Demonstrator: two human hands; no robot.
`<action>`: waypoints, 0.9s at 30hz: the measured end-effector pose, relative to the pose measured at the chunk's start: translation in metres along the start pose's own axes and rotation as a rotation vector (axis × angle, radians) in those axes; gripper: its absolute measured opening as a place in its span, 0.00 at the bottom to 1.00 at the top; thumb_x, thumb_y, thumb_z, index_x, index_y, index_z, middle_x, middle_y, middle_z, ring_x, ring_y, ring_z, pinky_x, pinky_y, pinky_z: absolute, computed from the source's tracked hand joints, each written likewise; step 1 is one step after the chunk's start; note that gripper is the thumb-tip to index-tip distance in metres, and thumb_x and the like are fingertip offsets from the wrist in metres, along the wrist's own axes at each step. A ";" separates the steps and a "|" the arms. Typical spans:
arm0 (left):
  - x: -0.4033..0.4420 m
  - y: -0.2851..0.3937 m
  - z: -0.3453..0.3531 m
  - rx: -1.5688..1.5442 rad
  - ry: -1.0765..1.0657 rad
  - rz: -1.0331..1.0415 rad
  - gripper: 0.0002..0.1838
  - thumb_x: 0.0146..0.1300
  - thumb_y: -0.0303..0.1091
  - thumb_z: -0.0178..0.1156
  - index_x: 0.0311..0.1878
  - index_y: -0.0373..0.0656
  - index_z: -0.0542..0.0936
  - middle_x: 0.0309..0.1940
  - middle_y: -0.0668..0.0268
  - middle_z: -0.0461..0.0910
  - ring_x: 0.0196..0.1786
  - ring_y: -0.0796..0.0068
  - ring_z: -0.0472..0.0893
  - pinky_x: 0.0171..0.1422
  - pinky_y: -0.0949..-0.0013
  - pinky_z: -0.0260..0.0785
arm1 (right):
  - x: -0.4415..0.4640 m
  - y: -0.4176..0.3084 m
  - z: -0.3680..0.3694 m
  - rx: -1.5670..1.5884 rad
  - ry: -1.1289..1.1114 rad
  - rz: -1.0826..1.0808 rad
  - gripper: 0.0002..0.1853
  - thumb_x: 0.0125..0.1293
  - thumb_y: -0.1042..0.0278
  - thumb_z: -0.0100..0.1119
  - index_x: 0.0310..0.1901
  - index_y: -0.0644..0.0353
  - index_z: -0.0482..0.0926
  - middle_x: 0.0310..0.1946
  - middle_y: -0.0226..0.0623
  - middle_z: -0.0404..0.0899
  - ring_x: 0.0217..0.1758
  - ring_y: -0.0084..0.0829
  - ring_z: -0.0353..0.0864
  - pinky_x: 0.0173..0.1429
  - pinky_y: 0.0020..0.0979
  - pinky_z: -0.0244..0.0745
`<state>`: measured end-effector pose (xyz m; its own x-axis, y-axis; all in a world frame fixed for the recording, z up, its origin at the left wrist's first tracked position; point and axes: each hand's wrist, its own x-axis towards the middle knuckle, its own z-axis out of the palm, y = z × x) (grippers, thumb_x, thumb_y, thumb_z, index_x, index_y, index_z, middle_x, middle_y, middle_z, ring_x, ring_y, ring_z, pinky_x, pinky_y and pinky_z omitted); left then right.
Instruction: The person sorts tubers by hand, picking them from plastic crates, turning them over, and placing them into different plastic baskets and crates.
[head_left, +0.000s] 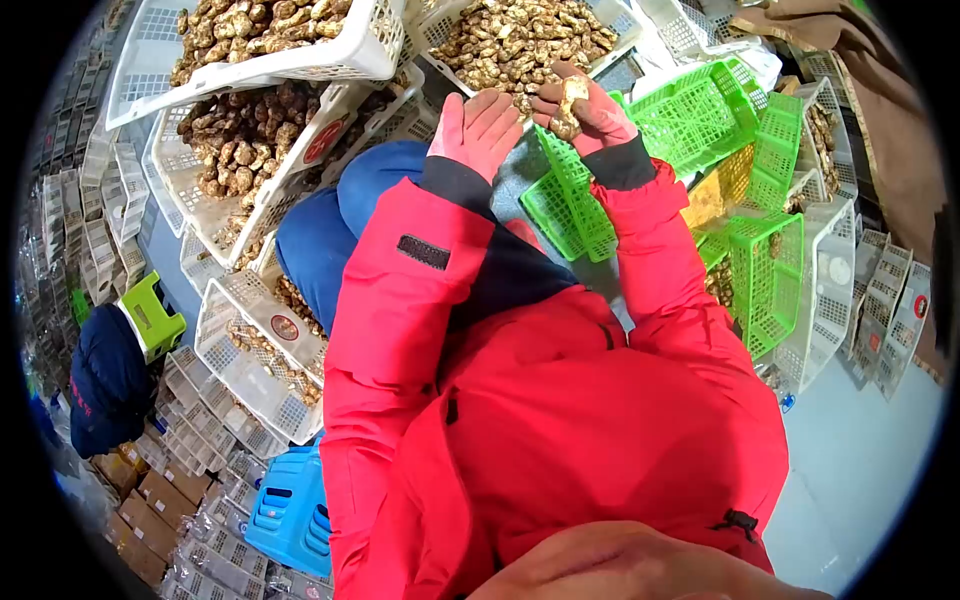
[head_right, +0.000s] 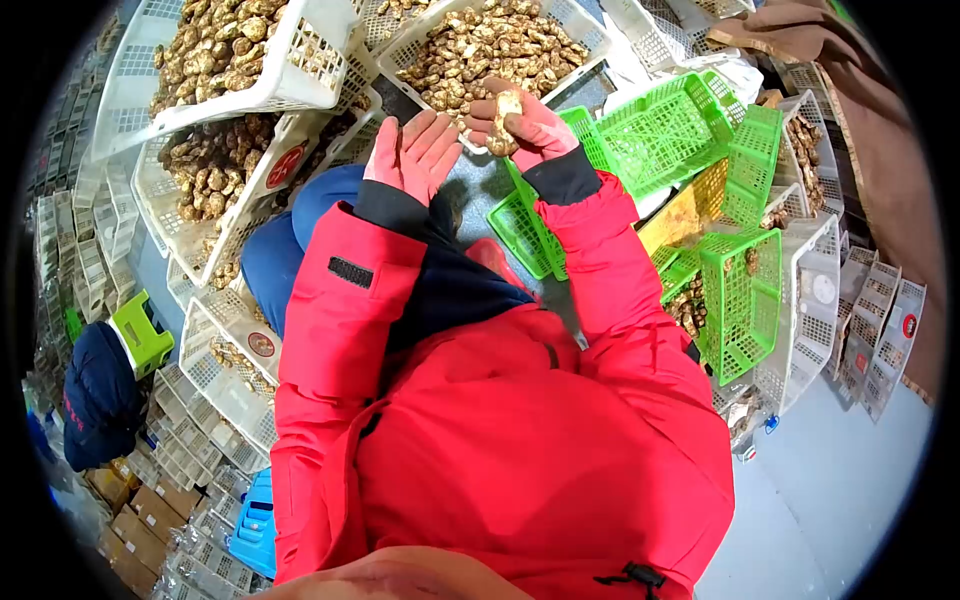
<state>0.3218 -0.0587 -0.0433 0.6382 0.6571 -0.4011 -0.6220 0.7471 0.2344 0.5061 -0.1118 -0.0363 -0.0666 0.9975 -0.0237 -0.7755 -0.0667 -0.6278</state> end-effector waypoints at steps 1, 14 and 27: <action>0.000 0.000 0.000 0.005 0.007 0.001 0.31 0.62 0.52 0.45 0.57 0.34 0.61 0.58 0.51 0.61 0.61 0.55 0.61 0.64 0.55 0.55 | 0.000 0.001 -0.005 -0.014 -0.012 0.020 0.33 0.57 0.63 0.56 0.59 0.68 0.53 0.47 0.47 0.69 0.50 0.39 0.71 0.57 0.38 0.65; 0.011 -0.018 -0.014 0.035 -0.028 -0.227 0.21 0.66 0.44 0.41 0.54 0.37 0.66 0.49 0.56 0.72 0.52 0.63 0.72 0.57 0.56 0.64 | 0.000 0.018 0.045 -0.885 0.215 0.154 0.27 0.54 0.71 0.53 0.57 0.66 0.62 0.41 0.39 0.72 0.41 0.24 0.73 0.45 0.23 0.68; -0.124 0.094 0.040 0.161 -0.060 0.250 0.25 0.59 0.41 0.52 0.56 0.40 0.60 0.56 0.62 0.61 0.57 0.61 0.62 0.60 0.55 0.55 | -0.031 0.001 -0.073 -0.501 0.570 0.207 0.19 0.61 0.69 0.49 0.54 0.64 0.67 0.39 0.38 0.77 0.37 0.24 0.77 0.39 0.21 0.72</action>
<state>0.2025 -0.0656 0.0644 0.5032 0.8236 -0.2617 -0.6863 0.5649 0.4581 0.5533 -0.1415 -0.0935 0.2582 0.8332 -0.4889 -0.3984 -0.3692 -0.8396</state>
